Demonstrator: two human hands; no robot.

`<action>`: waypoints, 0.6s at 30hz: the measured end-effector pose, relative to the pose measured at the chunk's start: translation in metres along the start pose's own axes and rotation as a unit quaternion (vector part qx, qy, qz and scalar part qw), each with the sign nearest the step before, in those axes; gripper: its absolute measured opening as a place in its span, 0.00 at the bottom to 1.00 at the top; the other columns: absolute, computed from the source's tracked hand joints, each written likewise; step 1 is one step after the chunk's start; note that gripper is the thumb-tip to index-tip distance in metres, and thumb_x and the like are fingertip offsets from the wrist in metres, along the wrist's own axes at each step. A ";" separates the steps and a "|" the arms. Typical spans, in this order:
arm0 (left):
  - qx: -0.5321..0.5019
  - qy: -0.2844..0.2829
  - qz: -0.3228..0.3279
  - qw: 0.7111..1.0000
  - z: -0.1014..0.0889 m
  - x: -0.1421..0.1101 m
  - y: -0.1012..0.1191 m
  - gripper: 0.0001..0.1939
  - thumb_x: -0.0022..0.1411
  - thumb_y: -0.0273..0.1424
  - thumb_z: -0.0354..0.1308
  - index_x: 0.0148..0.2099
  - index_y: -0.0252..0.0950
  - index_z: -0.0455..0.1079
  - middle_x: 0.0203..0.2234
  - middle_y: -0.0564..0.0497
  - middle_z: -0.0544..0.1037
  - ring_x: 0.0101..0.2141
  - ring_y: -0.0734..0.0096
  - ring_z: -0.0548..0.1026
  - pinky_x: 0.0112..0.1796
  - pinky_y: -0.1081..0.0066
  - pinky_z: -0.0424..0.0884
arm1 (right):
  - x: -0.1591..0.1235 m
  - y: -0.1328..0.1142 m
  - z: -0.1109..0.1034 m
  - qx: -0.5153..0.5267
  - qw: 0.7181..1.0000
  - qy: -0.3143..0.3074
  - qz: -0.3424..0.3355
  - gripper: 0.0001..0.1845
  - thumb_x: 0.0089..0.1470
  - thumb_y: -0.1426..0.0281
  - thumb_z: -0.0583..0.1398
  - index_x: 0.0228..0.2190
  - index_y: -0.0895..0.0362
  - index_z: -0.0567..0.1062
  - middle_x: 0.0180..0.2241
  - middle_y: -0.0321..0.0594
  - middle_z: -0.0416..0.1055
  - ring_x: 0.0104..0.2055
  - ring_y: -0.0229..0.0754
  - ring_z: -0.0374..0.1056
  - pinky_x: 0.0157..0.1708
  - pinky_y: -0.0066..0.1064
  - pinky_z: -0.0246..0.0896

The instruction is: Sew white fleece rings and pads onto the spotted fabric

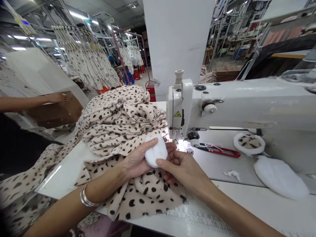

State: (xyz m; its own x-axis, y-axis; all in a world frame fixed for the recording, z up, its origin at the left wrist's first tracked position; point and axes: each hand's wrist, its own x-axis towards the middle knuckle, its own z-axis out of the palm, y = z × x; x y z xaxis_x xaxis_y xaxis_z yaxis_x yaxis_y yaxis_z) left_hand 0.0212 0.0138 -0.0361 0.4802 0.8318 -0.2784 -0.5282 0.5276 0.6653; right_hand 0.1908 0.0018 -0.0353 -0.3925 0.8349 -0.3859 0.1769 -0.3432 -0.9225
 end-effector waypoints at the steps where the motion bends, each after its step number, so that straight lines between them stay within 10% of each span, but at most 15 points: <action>1: 0.004 0.004 0.007 1.000 0.000 -0.001 0.000 0.16 0.64 0.35 0.60 0.49 0.28 0.71 0.44 0.38 0.76 0.45 0.60 0.75 0.49 0.63 0.69 | -0.001 0.000 0.000 0.000 1.000 -0.007 0.008 0.24 0.43 0.50 0.68 0.28 0.58 0.72 0.26 0.38 0.75 0.25 0.36 0.71 0.26 0.26 0.67; 18: 0.045 0.038 0.037 0.998 0.013 -0.005 0.000 0.14 0.52 0.31 0.68 0.39 0.27 0.74 0.32 0.43 0.78 0.35 0.64 0.76 0.39 0.67 0.72 | 0.003 0.010 0.005 0.068 0.995 -0.065 0.024 0.18 0.48 0.57 0.68 0.29 0.60 0.73 0.25 0.37 0.74 0.24 0.31 0.70 0.27 0.22 0.66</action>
State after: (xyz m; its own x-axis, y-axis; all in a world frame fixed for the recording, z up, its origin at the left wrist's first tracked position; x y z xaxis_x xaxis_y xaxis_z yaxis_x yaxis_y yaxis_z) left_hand 0.0280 0.0078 -0.0260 0.3852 0.8805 -0.2764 -0.4942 0.4497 0.7440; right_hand 0.1864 -0.0012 -0.0454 -0.5025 0.7561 -0.4193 0.0774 -0.4437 -0.8928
